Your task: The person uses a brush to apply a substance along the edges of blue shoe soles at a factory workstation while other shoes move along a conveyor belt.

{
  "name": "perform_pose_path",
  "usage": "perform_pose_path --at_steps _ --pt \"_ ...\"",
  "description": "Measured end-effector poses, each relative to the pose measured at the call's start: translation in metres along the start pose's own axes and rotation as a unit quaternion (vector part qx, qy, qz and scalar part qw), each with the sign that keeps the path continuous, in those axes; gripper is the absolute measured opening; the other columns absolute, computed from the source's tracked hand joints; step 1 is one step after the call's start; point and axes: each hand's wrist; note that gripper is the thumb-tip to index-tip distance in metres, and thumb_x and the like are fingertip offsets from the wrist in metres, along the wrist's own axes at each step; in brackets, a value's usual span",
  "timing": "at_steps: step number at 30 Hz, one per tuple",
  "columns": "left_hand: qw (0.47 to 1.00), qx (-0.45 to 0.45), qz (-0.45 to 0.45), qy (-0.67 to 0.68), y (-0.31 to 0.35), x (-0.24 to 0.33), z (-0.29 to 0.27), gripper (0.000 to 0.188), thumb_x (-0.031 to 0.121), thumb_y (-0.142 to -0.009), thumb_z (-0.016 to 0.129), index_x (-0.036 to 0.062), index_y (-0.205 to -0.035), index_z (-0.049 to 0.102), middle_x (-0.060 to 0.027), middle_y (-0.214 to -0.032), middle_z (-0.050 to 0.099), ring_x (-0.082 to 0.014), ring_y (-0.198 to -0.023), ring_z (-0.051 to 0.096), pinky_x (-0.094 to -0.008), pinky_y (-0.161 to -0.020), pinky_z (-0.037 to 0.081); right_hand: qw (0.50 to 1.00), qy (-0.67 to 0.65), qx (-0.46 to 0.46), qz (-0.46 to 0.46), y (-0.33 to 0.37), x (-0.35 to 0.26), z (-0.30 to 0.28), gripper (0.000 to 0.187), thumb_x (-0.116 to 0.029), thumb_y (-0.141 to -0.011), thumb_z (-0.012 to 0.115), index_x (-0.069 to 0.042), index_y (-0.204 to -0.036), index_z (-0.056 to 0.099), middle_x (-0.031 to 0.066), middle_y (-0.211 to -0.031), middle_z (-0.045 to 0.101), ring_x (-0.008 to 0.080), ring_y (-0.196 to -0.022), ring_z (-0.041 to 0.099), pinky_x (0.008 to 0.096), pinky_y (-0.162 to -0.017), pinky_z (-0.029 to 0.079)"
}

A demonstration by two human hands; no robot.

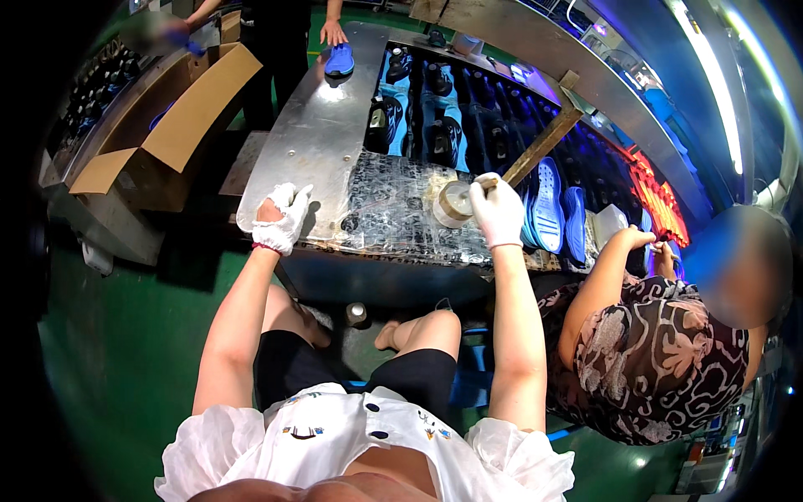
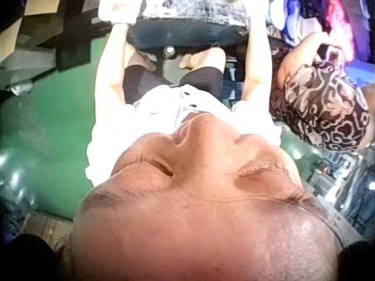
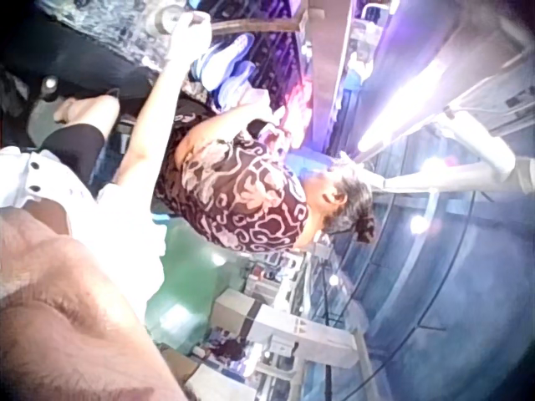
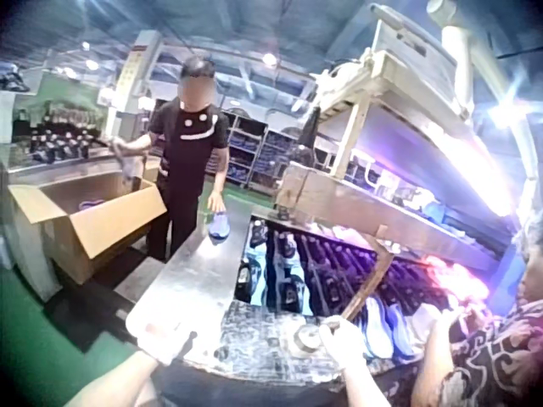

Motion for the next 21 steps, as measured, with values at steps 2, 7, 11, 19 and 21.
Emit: perform_pose_path --at_steps 2,7,11,19,21 --pt "1.000 0.023 0.018 -0.008 -0.002 -0.005 0.004 0.037 0.033 -0.085 0.063 0.0032 -0.067 0.051 -0.0172 -0.063 0.051 -0.0357 -0.059 0.048 -0.0422 -0.055 0.037 0.997 -0.037 0.066 -0.012 0.001 -0.008 -0.014 0.014 -0.022 -0.080 0.060 -0.010 -0.084 0.066 0.0133 -0.075 0.065 0.0290 -0.070 0.064 0.0348 -0.066 0.050" --pt "1.000 0.002 -0.023 0.009 -0.003 -0.005 -0.008 0.034 0.032 -0.085 0.062 0.0033 -0.070 0.053 -0.0190 -0.070 0.054 -0.0379 -0.065 0.051 -0.0433 -0.059 0.039 0.988 -0.058 0.141 0.000 0.010 0.019 0.009 0.016 -0.021 -0.084 0.062 -0.006 -0.087 0.066 0.0132 -0.077 0.066 0.0268 -0.073 0.065 0.0305 -0.069 0.049" --pt "0.992 -0.084 -0.022 -0.094 -0.008 0.013 -0.014 0.043 0.044 -0.089 0.046 0.0047 -0.087 0.064 -0.0206 -0.091 0.063 -0.0396 -0.086 0.060 -0.0460 -0.075 0.047 0.827 -0.461 0.017 0.323 0.005 0.120 0.034 0.017 -0.020 -0.091 0.052 -0.004 -0.093 0.058 -0.0002 -0.074 0.059 0.0211 -0.063 0.059 0.0331 -0.058 0.050" --pt "0.999 -0.033 0.001 -0.029 0.002 0.014 -0.007 0.034 0.037 -0.086 0.053 0.0045 -0.086 0.060 -0.0197 -0.086 0.060 -0.0409 -0.083 0.057 -0.0461 -0.071 0.045 0.628 -0.681 0.126 0.353 0.044 0.147 0.059 0.034 -0.039 -0.090 0.056 -0.011 -0.107 0.059 -0.0004 -0.085 0.058 0.0095 -0.077 0.056 0.0168 -0.047 0.033" --pt "0.998 -0.025 -0.004 -0.049 0.004 0.012 -0.007 0.032 0.036 -0.087 0.052 0.0046 -0.084 0.059 -0.0192 -0.086 0.060 -0.0404 -0.082 0.057 -0.0464 -0.070 0.045 0.598 -0.694 0.139 0.375 0.043 0.146 0.062 0.039 -0.039 -0.089 0.057 -0.006 -0.112 0.057 0.0037 -0.092 0.059 0.0183 -0.096 0.059 0.0166 -0.048 0.036"
Point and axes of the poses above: each hand's wrist, its own y-axis away from the middle knuckle, its own z-axis out of the palm, x = y × z
